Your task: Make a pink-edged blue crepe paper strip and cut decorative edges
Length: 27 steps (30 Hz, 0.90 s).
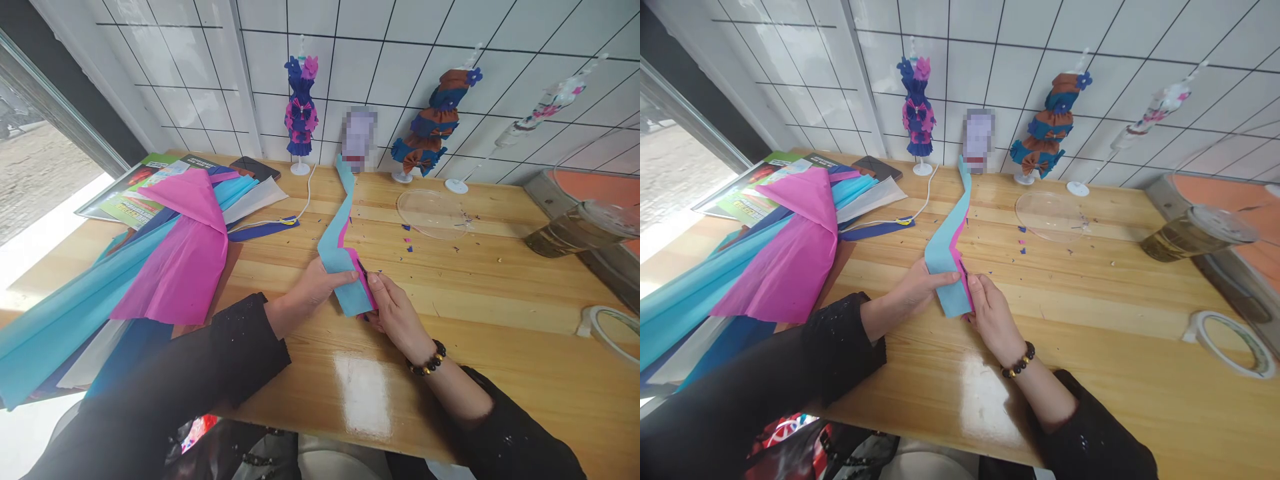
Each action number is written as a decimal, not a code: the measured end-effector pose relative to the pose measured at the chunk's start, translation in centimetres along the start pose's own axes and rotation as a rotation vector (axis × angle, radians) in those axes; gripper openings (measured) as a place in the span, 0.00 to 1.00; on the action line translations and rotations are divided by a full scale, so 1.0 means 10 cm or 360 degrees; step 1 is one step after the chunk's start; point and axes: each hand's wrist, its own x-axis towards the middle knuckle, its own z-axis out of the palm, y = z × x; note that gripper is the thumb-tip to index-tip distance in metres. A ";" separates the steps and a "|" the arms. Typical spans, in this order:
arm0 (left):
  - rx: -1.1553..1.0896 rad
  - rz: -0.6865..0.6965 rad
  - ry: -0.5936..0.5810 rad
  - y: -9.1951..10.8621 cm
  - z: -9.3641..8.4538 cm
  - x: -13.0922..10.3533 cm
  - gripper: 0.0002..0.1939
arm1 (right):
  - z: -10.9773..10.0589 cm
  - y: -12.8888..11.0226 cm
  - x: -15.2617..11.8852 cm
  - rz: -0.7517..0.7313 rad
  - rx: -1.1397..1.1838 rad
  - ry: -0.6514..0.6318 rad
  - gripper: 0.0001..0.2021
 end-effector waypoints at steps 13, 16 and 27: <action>0.0004 -0.0043 -0.0042 0.01 -0.01 -0.01 0.21 | -0.03 0.04 0.00 -0.0081 -0.0097 0.0002 0.16; 0.0000 -0.0091 -0.0030 0.04 0.02 -0.02 0.20 | -0.04 0.07 0.01 -0.0137 -0.0159 0.0022 0.15; -0.0198 -0.0054 0.0068 0.09 -0.02 0.02 0.13 | -0.04 0.13 -0.02 -0.0189 -0.0235 -0.0049 0.17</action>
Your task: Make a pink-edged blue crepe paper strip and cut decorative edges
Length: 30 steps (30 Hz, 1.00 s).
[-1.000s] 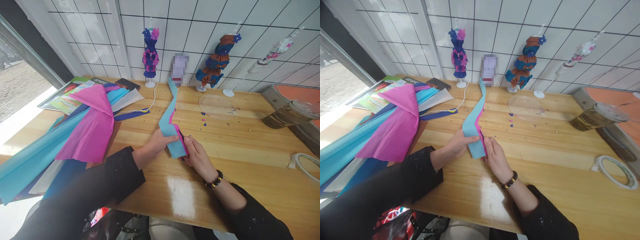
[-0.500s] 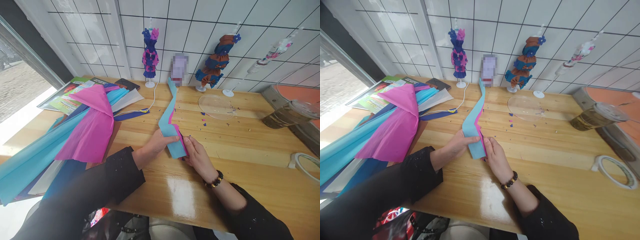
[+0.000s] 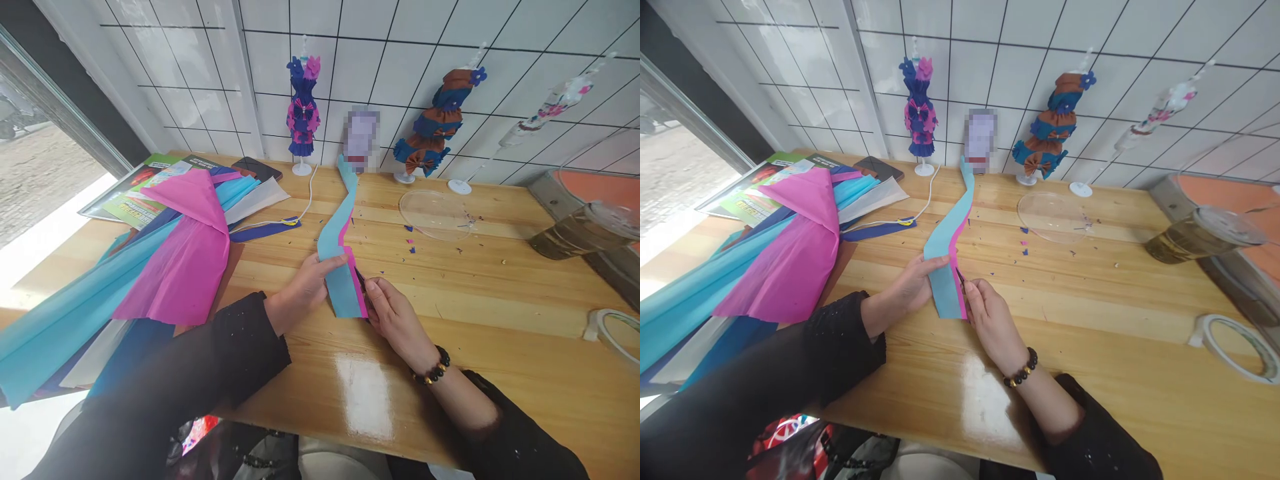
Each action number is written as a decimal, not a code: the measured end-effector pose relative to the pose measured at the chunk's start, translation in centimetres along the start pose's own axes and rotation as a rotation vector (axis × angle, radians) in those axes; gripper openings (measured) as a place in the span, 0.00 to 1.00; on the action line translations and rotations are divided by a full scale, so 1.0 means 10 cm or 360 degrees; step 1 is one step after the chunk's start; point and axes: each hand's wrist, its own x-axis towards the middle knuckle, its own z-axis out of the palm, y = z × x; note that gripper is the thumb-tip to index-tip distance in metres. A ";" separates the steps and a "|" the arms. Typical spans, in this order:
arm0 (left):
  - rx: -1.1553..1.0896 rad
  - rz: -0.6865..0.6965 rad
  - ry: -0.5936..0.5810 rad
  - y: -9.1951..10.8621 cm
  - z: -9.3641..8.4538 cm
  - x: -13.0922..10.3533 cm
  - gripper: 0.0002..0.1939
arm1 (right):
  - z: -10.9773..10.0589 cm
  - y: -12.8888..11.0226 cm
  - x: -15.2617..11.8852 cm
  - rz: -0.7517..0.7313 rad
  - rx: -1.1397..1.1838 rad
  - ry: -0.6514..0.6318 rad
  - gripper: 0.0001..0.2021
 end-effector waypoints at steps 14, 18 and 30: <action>0.0098 0.0070 0.0041 0.03 0.01 -0.02 0.17 | 0.01 -0.06 -0.06 0.0028 0.0011 -0.0038 0.17; 0.0147 0.0096 0.0069 0.02 0.01 -0.02 0.18 | 0.02 -0.10 -0.06 0.0066 0.0095 -0.0041 0.18; 0.0300 0.0115 -0.0013 -0.02 0.00 -0.03 0.18 | 0.03 -0.08 -0.05 0.0074 0.0089 -0.0002 0.17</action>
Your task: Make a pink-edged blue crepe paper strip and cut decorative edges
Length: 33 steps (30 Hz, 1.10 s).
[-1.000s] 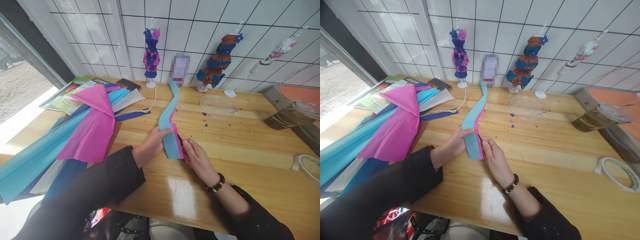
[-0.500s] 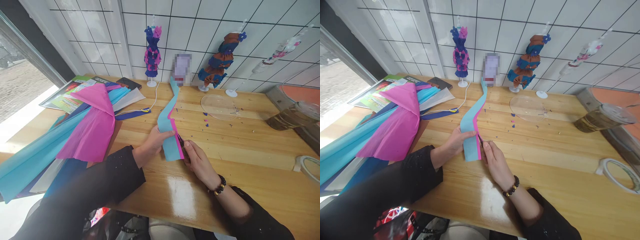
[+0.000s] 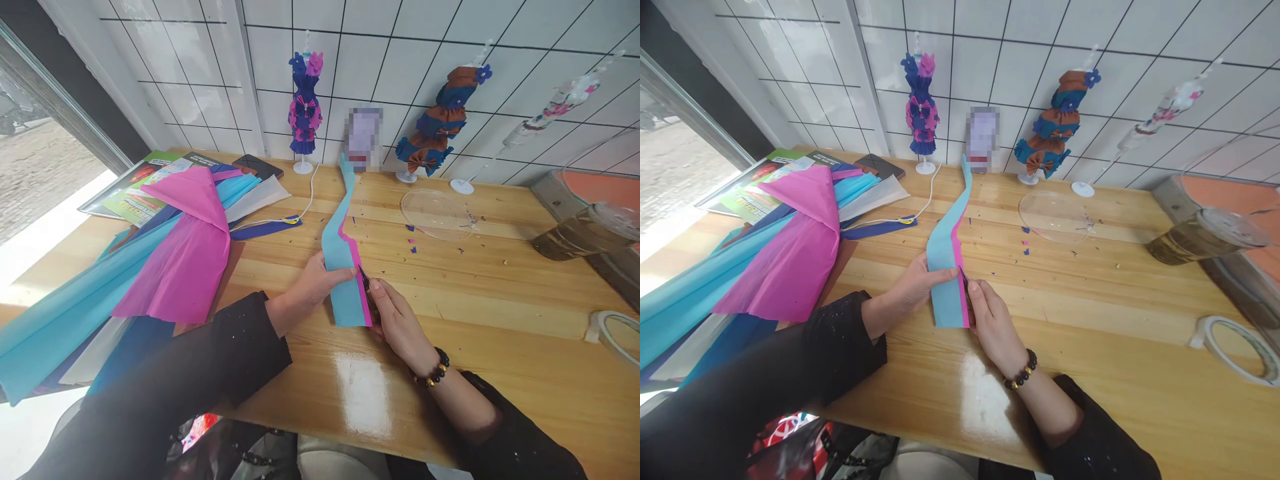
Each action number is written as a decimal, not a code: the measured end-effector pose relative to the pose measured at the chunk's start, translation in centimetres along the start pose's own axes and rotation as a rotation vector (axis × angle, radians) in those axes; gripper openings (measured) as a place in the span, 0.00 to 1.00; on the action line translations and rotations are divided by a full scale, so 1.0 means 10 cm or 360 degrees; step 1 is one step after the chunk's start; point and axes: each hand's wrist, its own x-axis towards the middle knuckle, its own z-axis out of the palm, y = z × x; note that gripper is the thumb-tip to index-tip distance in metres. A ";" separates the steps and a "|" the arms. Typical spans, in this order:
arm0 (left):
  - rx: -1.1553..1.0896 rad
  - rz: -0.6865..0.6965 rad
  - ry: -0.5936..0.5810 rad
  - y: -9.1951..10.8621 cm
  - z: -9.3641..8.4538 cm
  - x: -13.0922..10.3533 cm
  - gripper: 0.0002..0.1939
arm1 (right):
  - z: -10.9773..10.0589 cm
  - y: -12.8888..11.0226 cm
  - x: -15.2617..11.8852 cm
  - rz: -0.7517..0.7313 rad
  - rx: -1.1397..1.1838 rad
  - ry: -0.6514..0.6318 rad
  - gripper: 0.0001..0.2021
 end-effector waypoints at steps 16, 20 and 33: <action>-0.0078 0.0067 0.0078 0.00 -0.01 0.02 0.18 | 0.02 -0.04 -0.02 0.0094 0.0162 -0.0110 0.18; -0.0051 0.0072 0.0056 -0.02 -0.01 0.02 0.18 | 0.01 -0.06 -0.02 0.0091 0.0170 -0.0081 0.18; 0.0164 0.0107 -0.0040 -0.06 -0.01 0.02 0.20 | 0.01 -0.09 0.00 0.0068 0.0009 0.0070 0.18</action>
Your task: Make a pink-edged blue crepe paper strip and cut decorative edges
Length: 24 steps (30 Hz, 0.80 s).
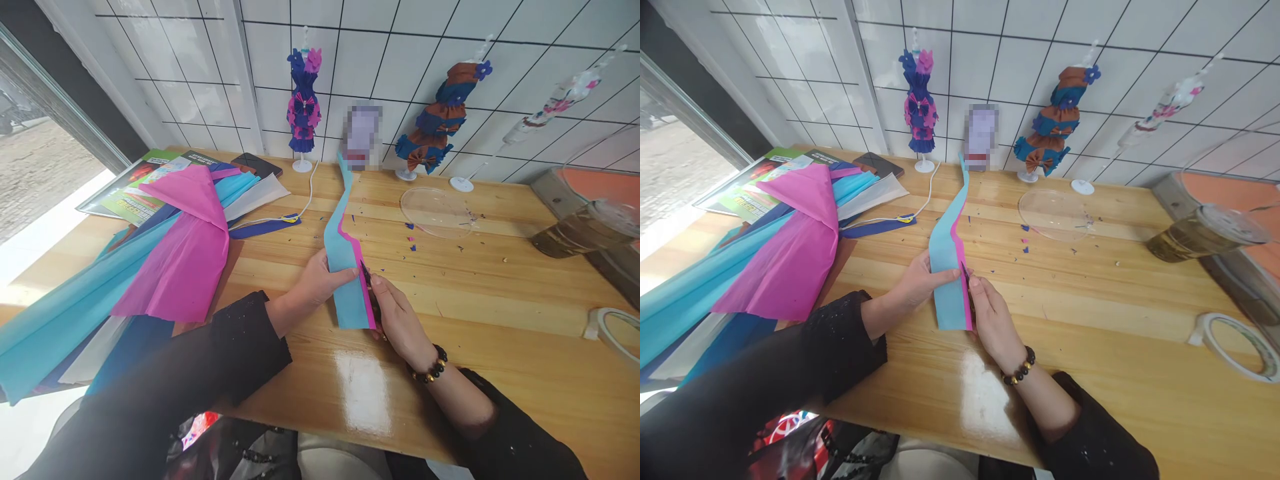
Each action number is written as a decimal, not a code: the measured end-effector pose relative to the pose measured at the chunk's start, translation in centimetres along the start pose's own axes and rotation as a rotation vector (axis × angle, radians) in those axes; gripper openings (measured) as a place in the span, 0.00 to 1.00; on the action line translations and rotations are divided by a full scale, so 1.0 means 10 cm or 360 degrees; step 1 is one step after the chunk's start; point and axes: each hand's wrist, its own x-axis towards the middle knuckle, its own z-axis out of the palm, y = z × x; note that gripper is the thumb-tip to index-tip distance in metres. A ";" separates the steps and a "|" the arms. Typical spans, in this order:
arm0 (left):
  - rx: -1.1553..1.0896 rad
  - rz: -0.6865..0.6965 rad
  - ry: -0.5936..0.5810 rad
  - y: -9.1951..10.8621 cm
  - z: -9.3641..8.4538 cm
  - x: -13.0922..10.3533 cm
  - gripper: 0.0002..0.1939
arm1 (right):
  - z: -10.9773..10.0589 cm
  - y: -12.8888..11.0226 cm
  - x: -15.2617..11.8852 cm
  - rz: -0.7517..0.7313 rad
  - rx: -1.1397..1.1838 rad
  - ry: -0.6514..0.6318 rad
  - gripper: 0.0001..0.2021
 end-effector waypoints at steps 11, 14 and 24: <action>0.0128 0.0019 0.0025 0.01 0.03 -0.01 0.20 | 0.00 0.05 0.07 -0.0211 -0.0150 0.0187 0.19; 0.0142 0.0002 0.0041 0.01 0.03 -0.02 0.20 | 0.01 0.06 0.07 -0.0206 -0.0137 0.0177 0.20; 0.0129 0.0014 0.0031 -0.02 0.03 -0.02 0.19 | 0.01 0.06 0.07 -0.0233 -0.0098 0.0138 0.20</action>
